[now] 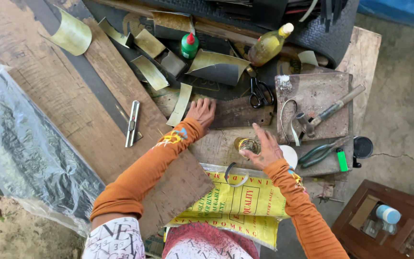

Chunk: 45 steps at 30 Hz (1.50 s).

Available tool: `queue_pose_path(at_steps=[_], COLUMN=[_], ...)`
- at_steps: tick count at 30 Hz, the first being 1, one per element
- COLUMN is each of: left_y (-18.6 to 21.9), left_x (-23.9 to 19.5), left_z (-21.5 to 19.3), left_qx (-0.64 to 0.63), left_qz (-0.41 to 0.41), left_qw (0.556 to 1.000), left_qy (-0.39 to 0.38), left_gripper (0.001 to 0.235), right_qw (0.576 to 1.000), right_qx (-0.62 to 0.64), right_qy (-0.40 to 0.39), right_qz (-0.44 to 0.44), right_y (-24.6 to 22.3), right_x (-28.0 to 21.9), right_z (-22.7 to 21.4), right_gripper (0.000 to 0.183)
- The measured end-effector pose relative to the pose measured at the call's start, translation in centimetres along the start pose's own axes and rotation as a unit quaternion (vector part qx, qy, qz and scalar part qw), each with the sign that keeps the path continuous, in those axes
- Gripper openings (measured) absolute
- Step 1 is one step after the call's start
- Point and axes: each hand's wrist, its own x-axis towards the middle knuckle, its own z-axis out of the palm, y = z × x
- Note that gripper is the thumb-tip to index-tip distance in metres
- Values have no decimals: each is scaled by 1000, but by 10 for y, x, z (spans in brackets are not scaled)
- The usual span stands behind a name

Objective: The person applies a yellow viscous substance from a small jar onto a rectangular rubber piece using their fingers, spreading it across the surface. They then handle a plastic-wrapped bundle of black rubber strips and place it on the workbench.

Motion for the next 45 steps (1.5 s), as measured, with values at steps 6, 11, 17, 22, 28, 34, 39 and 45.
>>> queue_pose_path(at_steps=[6,11,17,22,28,34,39,45], left_y=[-11,-16,-16,-36,-54,-40,-31,-33], left_x=[0,13,5,-18,-28,-12,-5,-4], left_z=[-10,4,21,21,19,24,19,18], left_qx=[-109,-178,-196,-204,-208,-250,-248,-244], left_qz=[-31,-27,-55,-99,-129,-98,-95,-112], left_qw=[985,983,979,974,969,963,964,962], left_qy=[-129,-21,10,3,-14,2,-31,-42], left_gripper=[87,87,70,64,67,78,80,77], right_qw=[1000,995,996,984,973,966,979,988], right_qx=[23,-48,62,119,178,163,46,-83], right_qy=[5,-77,-25,126,133,165,143,132], right_qz=[-9,-41,-59,30,55,116,139,0], right_y=[12,9,20,48,60,59,55,43], right_x=[-4,-4,-3,18,35,69,95,108], right_z=[-7,0,9,7,9,7,-6,-10], right_gripper=[96,107,91,61,65,73,78,77])
